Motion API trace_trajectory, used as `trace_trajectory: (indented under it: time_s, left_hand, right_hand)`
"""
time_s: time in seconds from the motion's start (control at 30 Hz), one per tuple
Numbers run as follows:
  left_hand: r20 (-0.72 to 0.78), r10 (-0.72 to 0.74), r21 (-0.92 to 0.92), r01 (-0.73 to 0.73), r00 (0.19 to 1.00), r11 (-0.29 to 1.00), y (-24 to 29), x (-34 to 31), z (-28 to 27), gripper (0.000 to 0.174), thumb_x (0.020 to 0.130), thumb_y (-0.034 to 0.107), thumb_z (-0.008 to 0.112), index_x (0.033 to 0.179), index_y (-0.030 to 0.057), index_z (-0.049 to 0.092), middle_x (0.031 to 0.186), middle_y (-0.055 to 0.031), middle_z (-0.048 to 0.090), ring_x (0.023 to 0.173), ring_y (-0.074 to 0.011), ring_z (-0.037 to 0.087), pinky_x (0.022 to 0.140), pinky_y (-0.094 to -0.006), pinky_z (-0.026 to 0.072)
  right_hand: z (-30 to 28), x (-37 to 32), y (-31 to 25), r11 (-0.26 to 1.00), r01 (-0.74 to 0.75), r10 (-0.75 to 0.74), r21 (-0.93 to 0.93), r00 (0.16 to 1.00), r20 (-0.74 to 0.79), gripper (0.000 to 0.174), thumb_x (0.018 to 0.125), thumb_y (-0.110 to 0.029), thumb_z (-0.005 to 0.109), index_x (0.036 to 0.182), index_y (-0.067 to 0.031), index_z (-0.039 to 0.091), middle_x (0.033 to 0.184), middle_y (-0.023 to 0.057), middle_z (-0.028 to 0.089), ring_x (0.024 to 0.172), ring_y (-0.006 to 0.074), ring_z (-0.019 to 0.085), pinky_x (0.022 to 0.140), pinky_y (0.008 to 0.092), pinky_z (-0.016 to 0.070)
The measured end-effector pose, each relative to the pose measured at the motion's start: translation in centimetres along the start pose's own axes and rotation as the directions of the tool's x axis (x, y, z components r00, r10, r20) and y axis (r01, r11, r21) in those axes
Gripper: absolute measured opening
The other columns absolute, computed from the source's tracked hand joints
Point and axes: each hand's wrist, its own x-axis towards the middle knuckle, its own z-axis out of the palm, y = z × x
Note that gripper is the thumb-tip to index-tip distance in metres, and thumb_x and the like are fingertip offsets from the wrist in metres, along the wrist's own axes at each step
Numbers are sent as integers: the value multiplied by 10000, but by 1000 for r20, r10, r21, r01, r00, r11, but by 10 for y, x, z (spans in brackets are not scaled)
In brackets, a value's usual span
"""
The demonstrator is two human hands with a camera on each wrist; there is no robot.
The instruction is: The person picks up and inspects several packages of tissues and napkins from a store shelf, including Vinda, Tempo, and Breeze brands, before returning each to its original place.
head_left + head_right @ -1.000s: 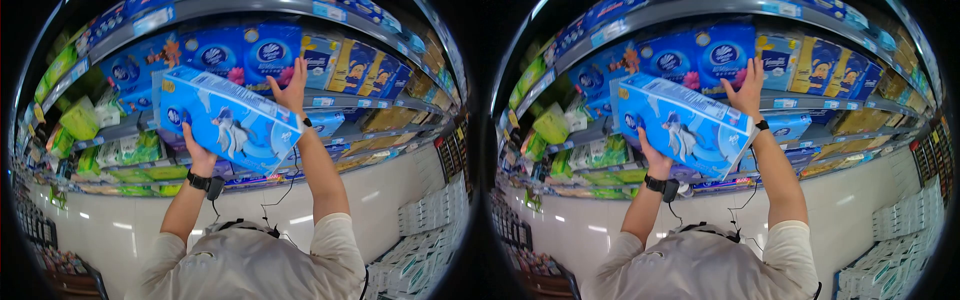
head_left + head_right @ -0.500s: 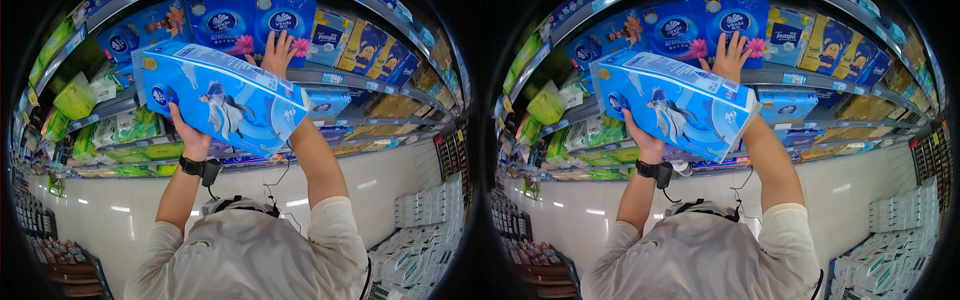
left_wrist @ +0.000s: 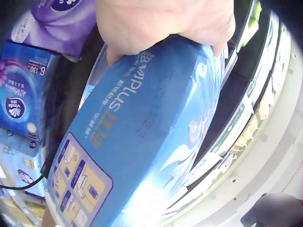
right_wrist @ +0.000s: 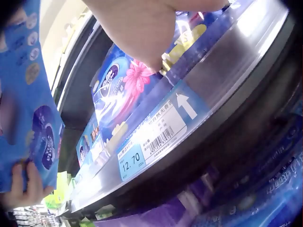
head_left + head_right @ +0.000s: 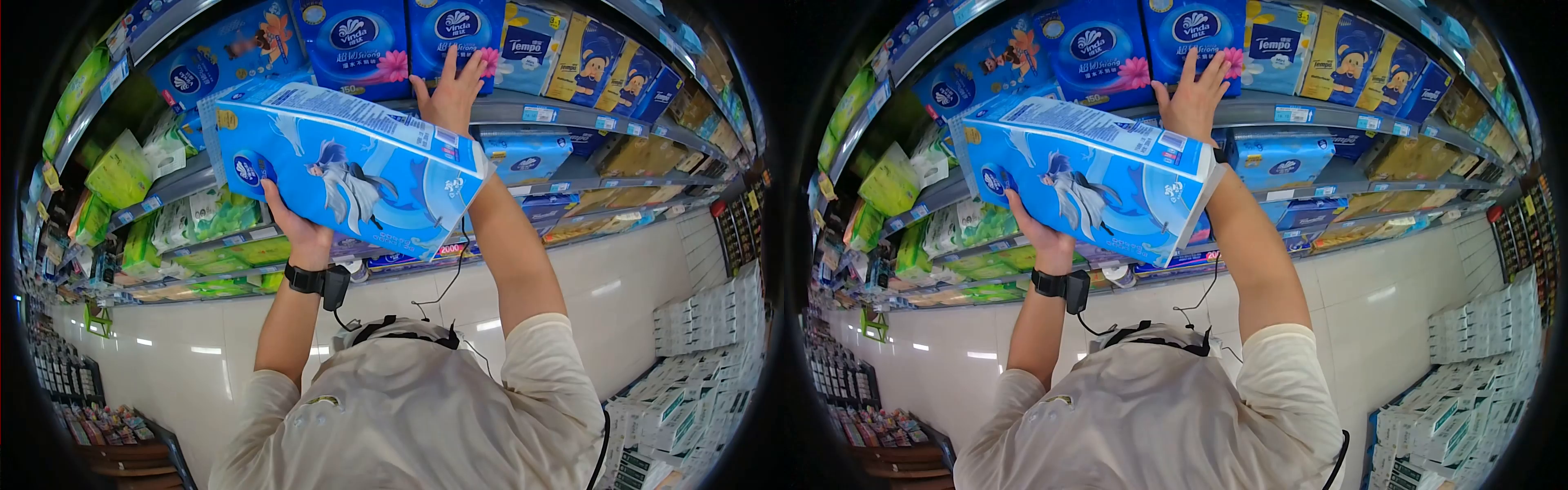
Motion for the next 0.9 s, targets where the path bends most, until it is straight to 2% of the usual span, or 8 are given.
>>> trace_trajectory:
  time_s: [0.13,0.27,0.33,0.43,0.5,0.6,0.8,0.9]
  left_hand:
    - [18,7,-5,-7,1000,1000,-1,6,-15,617,961,597,472,1339,109,492,1123,-73,619,1073,-234,604,957,-445,511]
    - [0,-5,-1,5,1000,1000,2,2,-5,613,962,599,471,1330,109,498,1113,-72,622,1060,-224,609,942,-437,520]
    - [-26,3,4,-3,1000,1000,3,2,-4,617,962,599,469,1336,109,495,1120,-73,621,1064,-224,608,941,-436,521]
    - [45,-18,-34,20,999,999,4,4,-10,620,961,602,468,1336,109,495,1123,-71,619,1062,-220,608,942,-435,520]
    - [-32,-11,-29,10,999,1000,5,2,-3,604,958,604,472,1302,109,516,1061,-57,630,1027,-209,619,924,-423,527]
    - [-100,4,0,-4,995,1000,6,-4,17,620,955,610,472,1318,108,507,1082,-62,630,1047,-226,615,943,-432,516]
    - [68,0,41,-3,998,999,11,3,-28,677,952,617,467,1396,106,448,1246,-94,577,1160,-266,562,994,-453,483]
    - [-39,35,48,-33,999,998,12,-5,-10,643,953,607,478,1354,104,481,1173,-79,599,1094,-231,588,954,-423,508]
  right_hand:
    - [1,3,0,999,-38,37,12,997,67,826,874,-331,712,1495,0,280,1490,421,125,1370,630,164,1009,712,319]
    - [8,13,7,997,7,-10,71,999,43,843,851,-281,734,1486,28,273,1469,449,126,1353,646,174,1047,681,307]
    - [11,19,11,998,44,-45,41,999,26,889,817,-243,760,1476,68,250,1441,482,132,1337,662,181,1096,623,291]
    - [12,28,12,1000,-5,3,19,996,85,955,781,-247,794,1467,97,227,1424,500,141,1334,661,187,1129,574,273]
    - [15,34,9,1000,-14,13,5,996,83,979,768,-252,806,1470,97,219,1424,500,139,1337,657,185,1132,568,274]
    - [20,40,11,999,-40,39,6,996,84,1015,746,-263,826,1471,95,212,1431,495,136,1345,648,180,1130,563,283]
    - [30,45,15,997,-77,75,24,994,79,1015,744,-299,825,1464,94,228,1462,454,151,1356,624,194,1107,562,322]
    - [27,44,10,995,-103,102,13,993,61,935,800,-335,771,1455,91,256,1472,424,187,1369,590,216,1103,544,329]
